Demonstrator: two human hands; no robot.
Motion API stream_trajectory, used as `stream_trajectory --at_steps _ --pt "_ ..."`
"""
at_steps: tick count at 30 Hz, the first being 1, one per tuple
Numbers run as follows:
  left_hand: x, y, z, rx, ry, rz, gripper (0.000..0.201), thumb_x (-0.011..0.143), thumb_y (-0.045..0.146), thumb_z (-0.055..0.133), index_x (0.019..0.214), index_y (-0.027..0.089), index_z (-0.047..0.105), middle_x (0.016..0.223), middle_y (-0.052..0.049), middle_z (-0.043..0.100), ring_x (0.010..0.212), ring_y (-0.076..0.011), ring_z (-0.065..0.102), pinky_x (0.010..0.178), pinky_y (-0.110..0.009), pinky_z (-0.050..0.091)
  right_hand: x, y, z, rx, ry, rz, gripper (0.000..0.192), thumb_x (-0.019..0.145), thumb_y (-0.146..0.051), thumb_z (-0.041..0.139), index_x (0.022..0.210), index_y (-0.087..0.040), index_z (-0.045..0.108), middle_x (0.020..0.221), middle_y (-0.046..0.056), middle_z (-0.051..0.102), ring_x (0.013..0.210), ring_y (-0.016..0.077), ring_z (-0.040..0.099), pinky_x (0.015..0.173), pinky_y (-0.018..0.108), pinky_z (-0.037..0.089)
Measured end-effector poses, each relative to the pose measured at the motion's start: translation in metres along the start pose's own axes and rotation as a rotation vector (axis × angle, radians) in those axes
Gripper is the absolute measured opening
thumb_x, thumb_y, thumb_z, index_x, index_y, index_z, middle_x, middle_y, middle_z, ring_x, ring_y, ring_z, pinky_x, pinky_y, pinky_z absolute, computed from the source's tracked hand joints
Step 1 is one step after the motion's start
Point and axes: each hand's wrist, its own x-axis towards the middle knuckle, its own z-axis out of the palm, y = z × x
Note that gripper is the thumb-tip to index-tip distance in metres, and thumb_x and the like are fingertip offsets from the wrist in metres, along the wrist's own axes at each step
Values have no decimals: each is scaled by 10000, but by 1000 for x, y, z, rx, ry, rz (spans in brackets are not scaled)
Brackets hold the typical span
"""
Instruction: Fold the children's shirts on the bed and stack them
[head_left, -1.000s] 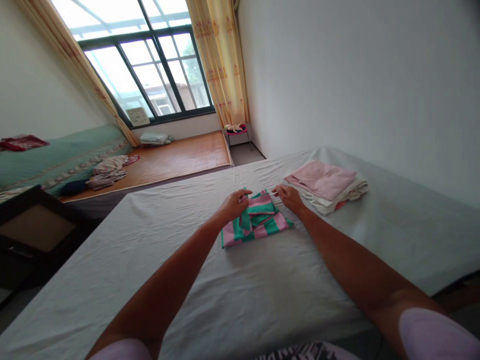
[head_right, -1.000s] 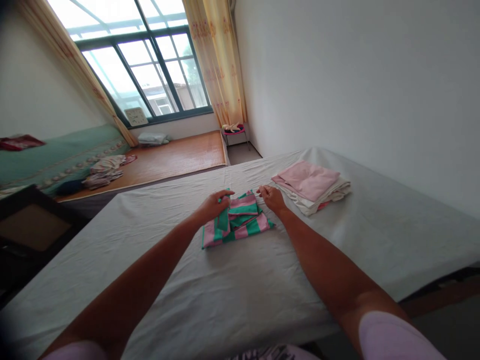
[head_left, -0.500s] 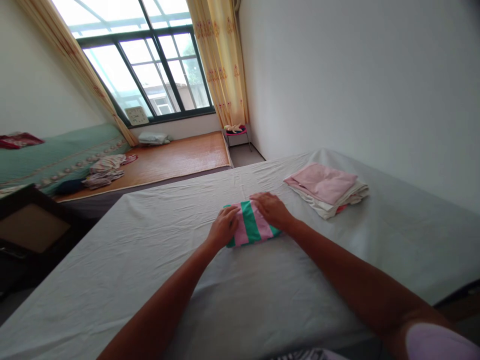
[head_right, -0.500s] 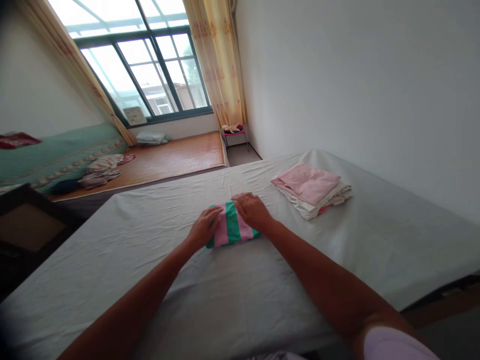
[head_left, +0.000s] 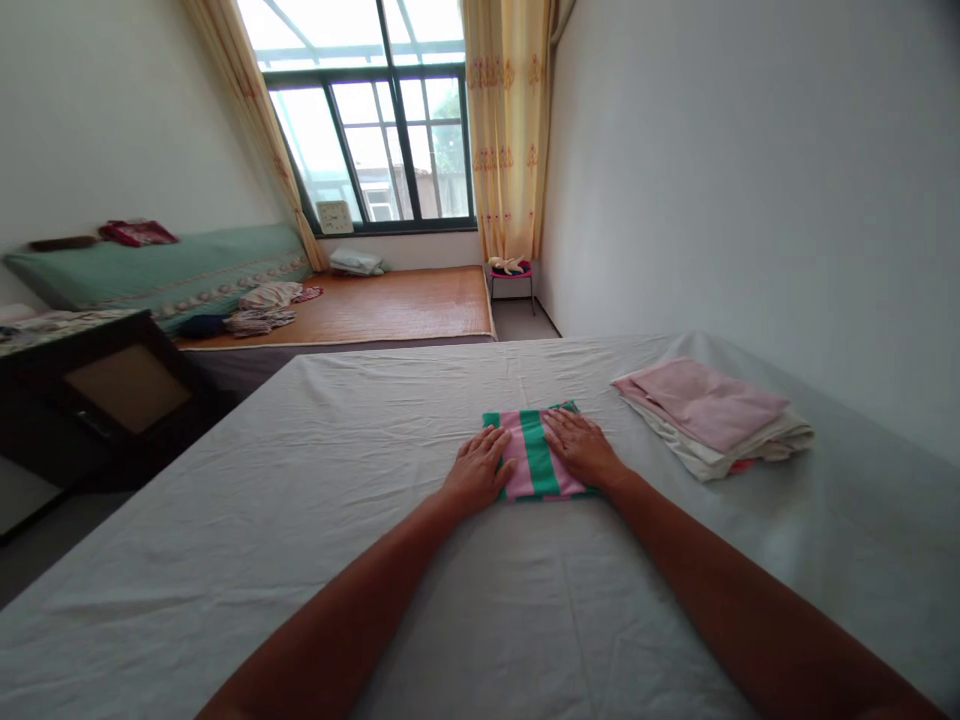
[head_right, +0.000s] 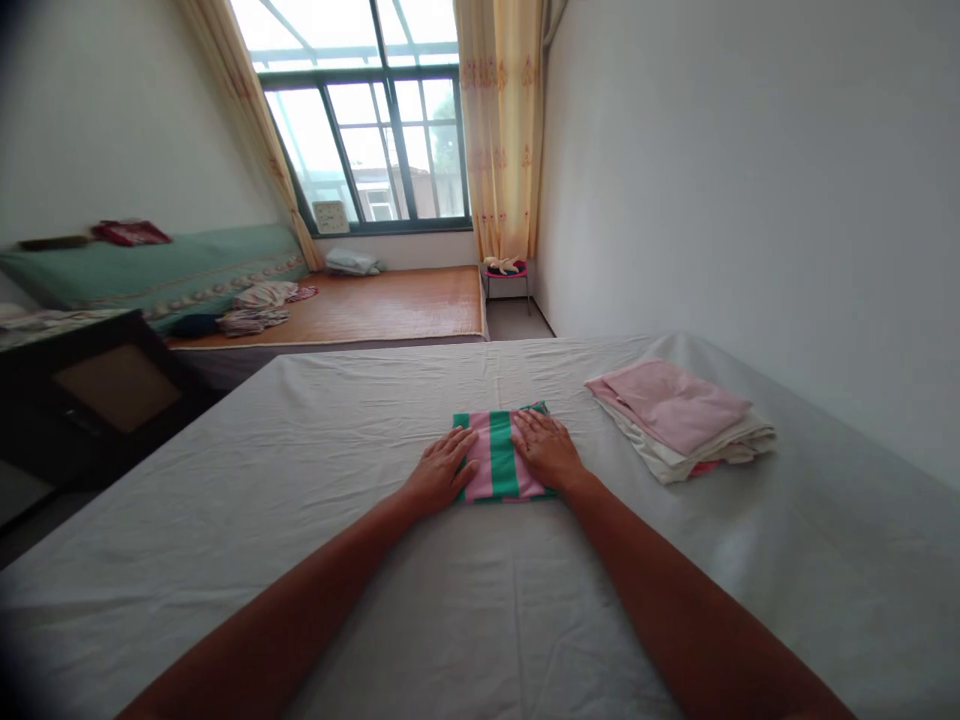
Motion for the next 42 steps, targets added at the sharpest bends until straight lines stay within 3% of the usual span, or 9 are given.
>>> stream_trajectory --at_steps 9,14,20,29,33,36,39,42 --pt "-1 3 4 149 10 -64 618 962 558 243 1463 207 336 1516 -75 375 1419 -233 269 1143 -431 244 1 6 12 -30 -5 -34 538 991 -442 243 1399 -187 483 1430 49 497 1365 221 378 1139 409 271" --pt "-2 6 7 185 -8 -42 651 957 586 202 1473 206 316 1531 -76 345 1423 -248 253 1142 -438 228 1 9 16 -33 -1 -40 518 985 -423 262 1382 -193 504 1423 49 505 1361 218 386 1139 411 281" --pt "-13 2 3 170 -127 23 689 951 607 173 1513 210 208 1580 -79 227 1449 -245 179 1153 -448 172 0 13 18 -49 20 -86 524 985 -400 251 1355 -161 535 1397 66 532 1346 218 406 1140 406 297" --pt "-29 -4 -9 96 -97 102 728 921 664 213 1505 230 235 1566 -86 265 1436 -261 217 1144 -440 196 0 14 21 -109 -6 -119 518 986 -372 219 1358 -195 533 1402 39 530 1340 209 412 1141 397 298" --pt "-28 -4 -8 78 -86 84 798 892 701 254 1504 188 228 1558 -117 273 1439 -272 207 1144 -450 198 3 3 5 -186 -111 -89 517 979 -365 230 1406 -200 470 1461 49 459 1353 231 394 1123 462 296" --pt "-28 -4 -6 75 -72 51 839 876 716 277 1500 156 225 1556 -141 267 1440 -286 198 1142 -472 198 13 -17 -11 -235 -184 -52 480 956 -349 308 1368 -216 514 1421 67 506 1321 281 431 1094 554 286" --pt "-28 -3 -5 80 -65 44 848 873 714 284 1491 135 245 1552 -154 271 1436 -299 208 1141 -486 201 21 -42 -14 -176 -155 -171 471 960 -293 287 1351 -202 533 1401 78 527 1330 233 426 1121 465 279" --pt "-29 -4 -5 88 -72 33 836 881 698 287 1491 128 249 1553 -155 270 1436 -298 211 1145 -483 194 20 -52 -1 -68 -161 -256 521 988 -353 208 1408 -182 466 1455 68 466 1355 174 397 1128 357 292"
